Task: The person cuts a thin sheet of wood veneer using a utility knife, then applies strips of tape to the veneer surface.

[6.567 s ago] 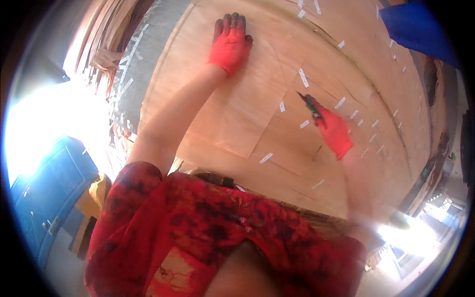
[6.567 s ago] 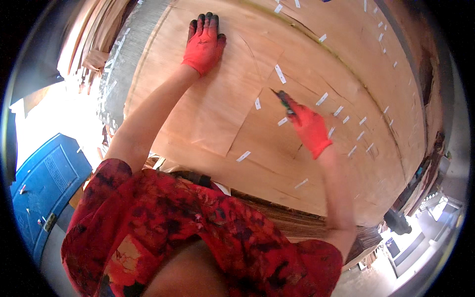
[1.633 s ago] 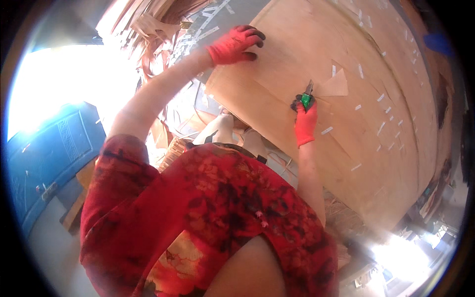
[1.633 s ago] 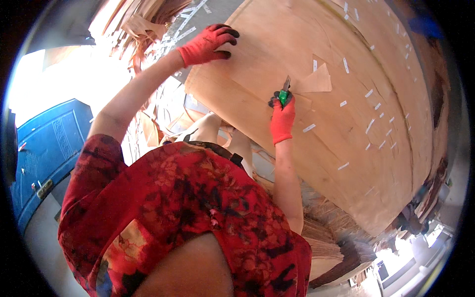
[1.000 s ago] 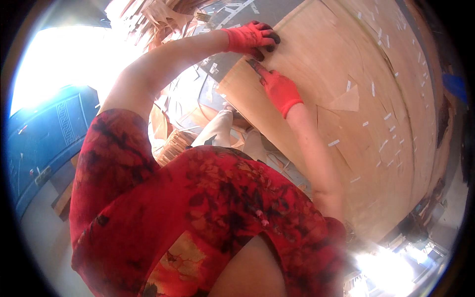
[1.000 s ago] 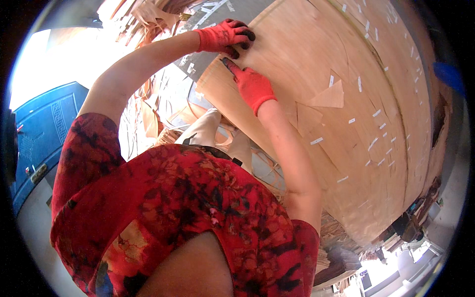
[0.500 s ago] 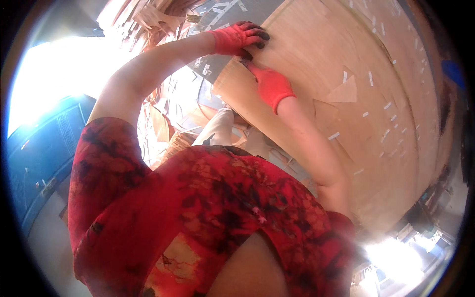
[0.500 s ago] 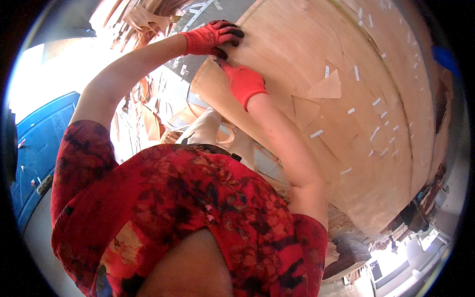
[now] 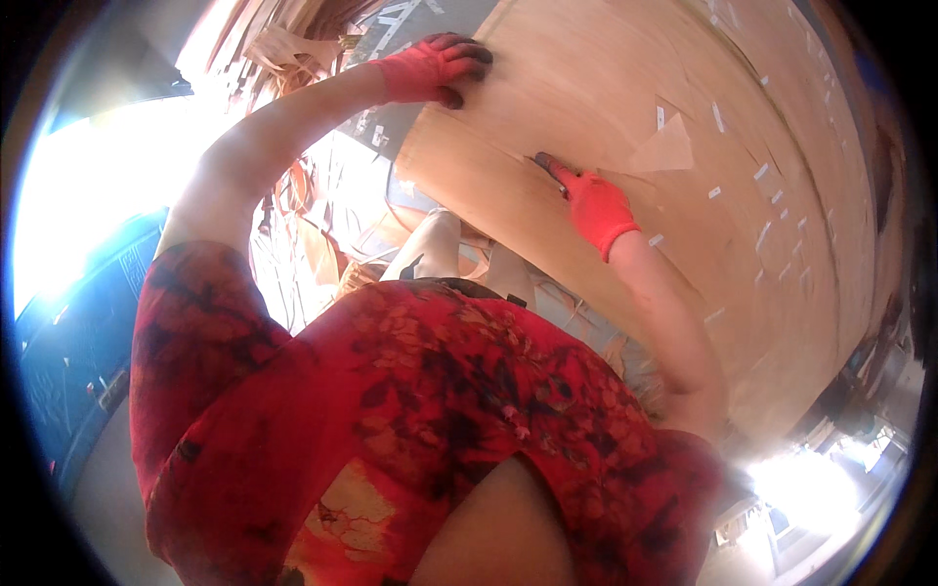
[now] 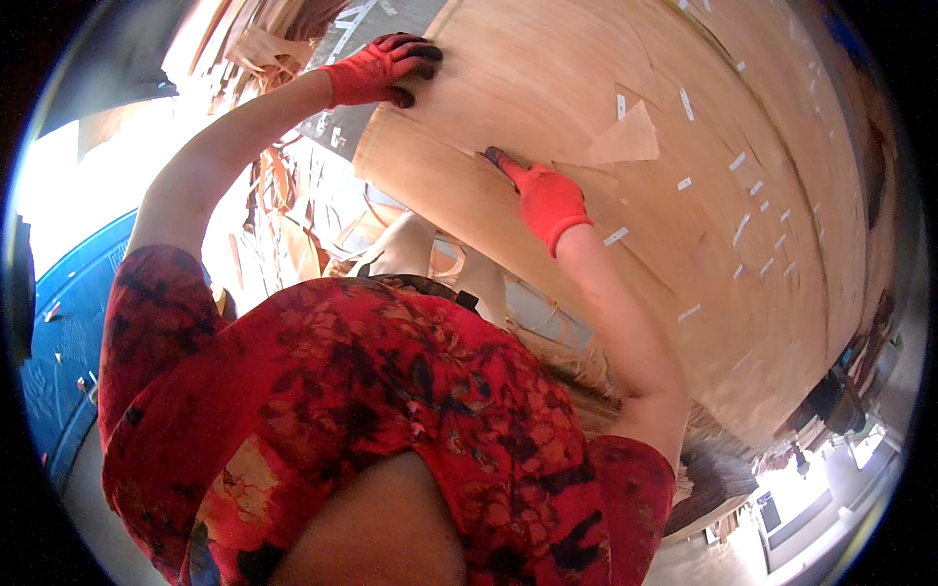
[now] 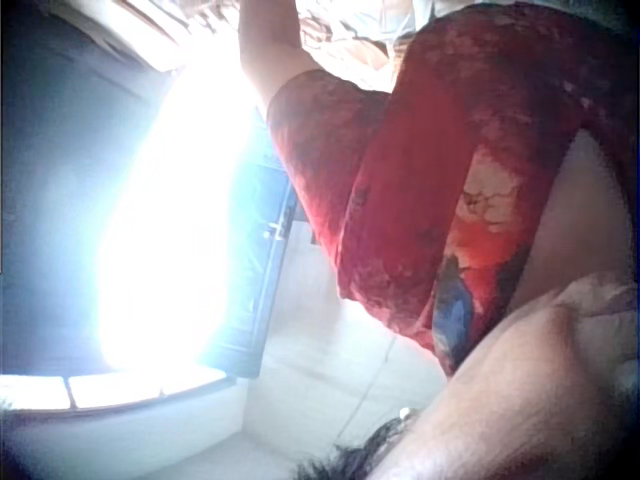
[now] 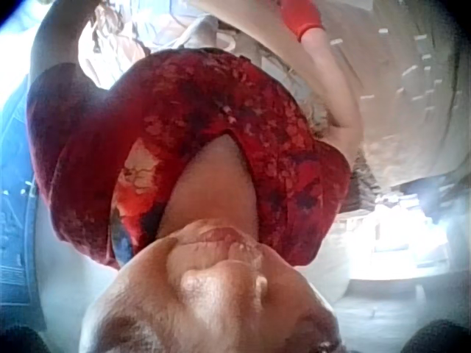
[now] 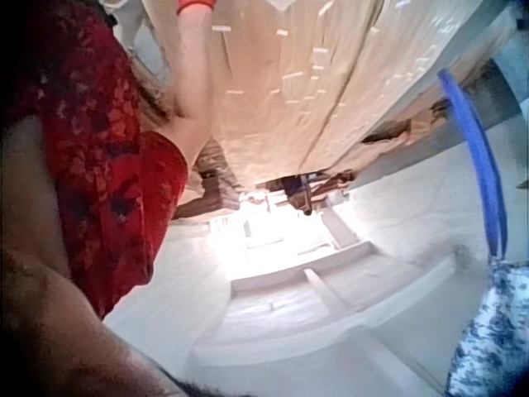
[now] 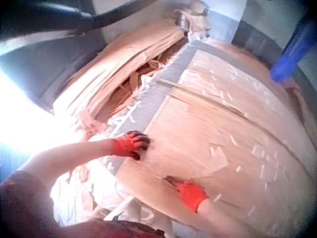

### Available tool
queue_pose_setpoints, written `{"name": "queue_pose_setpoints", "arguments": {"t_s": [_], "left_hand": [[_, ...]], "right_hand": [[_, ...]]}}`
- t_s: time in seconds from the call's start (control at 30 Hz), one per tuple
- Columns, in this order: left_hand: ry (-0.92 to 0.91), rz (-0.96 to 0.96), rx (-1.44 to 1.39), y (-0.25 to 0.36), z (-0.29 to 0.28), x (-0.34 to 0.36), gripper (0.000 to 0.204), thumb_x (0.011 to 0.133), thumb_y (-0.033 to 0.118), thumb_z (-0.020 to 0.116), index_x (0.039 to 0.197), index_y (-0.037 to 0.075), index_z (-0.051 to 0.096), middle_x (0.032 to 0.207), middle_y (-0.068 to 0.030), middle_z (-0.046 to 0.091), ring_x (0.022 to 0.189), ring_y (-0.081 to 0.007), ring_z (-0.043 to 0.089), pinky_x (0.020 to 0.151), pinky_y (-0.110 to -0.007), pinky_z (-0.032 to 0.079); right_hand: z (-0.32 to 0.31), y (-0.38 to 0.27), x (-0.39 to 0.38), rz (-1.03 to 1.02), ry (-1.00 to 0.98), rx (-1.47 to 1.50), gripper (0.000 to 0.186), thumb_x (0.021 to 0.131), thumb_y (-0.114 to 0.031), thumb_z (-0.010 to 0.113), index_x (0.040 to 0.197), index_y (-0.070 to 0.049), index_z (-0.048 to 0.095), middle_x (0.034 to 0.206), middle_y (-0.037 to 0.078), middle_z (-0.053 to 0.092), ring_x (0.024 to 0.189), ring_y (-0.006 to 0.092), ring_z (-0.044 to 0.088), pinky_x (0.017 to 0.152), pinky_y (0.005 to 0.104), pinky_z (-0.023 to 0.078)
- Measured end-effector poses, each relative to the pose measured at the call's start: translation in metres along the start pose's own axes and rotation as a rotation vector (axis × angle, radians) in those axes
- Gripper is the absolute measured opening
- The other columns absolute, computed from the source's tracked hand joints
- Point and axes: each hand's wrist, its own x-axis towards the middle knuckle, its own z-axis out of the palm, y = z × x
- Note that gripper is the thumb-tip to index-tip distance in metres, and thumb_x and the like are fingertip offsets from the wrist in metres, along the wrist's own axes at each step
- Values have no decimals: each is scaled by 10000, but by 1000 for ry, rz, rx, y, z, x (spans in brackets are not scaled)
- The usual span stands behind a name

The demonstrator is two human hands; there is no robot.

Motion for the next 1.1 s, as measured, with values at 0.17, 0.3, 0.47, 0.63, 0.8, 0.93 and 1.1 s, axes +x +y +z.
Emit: {"name": "queue_pose_setpoints", "arguments": {"t_s": [0.17, 0.3, 0.47, 0.63, 0.8, 0.93, 1.1], "left_hand": [[-31, -28, 53, 2, -2, -1, 664, 758, 333, 766, 1356, 189, 517, 1513, -40, 426, 1420, -320, 346, 1177, -478, 277], [-17, -12, 25, 0, 0, -1, 615, 772, 339, 754, 1325, 187, 534, 1519, -47, 419, 1425, -319, 336, 1186, -468, 259], [-20, -15, 52, 1, -1, 0, 640, 787, 355, 745, 1358, 178, 515, 1525, -72, 411, 1434, -325, 327, 1194, -463, 252], [-19, -76, 26, 2, 6, -1, 692, 780, 367, 751, 1389, 168, 488, 1521, -84, 416, 1434, -338, 326, 1193, -470, 261], [-35, -90, 2, 3, -3, -2, 764, 764, 387, 761, 1428, 156, 461, 1510, -96, 418, 1420, -352, 336, 1181, -481, 277], [0, -68, -7, 6, 0, 5, 732, 722, 318, 819, 1365, 153, 511, 1518, -92, 415, 1414, -365, 349, 1176, -494, 307], [19, -56, -14, 7, -4, -3, 707, 720, 301, 825, 1342, 162, 520, 1514, -76, 425, 1422, -354, 343, 1182, -492, 294]], "right_hand": [[-6, 39, -27, 67, -76, -98, 515, 980, -190, 529, 1458, -378, 483, 1078, 163, 654, 996, 357, 659, 840, 473, 536], [-2, 76, -42, 54, -77, -98, 582, 983, -125, 471, 1474, -437, 445, 1113, 114, 654, 1022, 317, 660, 834, 440, 548], [-3, 105, -58, 48, -71, -86, 584, 975, -109, 507, 1462, -429, 465, 1105, 114, 655, 1021, 313, 658, 847, 428, 546], [-21, 141, -101, 52, -102, -51, 580, 952, -127, 571, 1462, -388, 480, 1109, 117, 651, 1011, 326, 654, 855, 433, 543], [-46, 88, -97, 6, 304, 33, 598, 929, -124, 595, 1469, -353, 476, 1048, 99, 648, 967, 313, 646, 811, 430, 557], [-28, 28, 1, -160, 525, -11, 563, 918, -139, 603, 1449, -293, 500, 1129, 83, 635, 1066, 294, 615, 833, 426, 549], [-17, 30, 35, -164, 795, -108, 577, 919, -239, 632, 1470, -184, 472, 1384, 105, 565, 1310, 331, 488, 1077, 494, 384]]}}
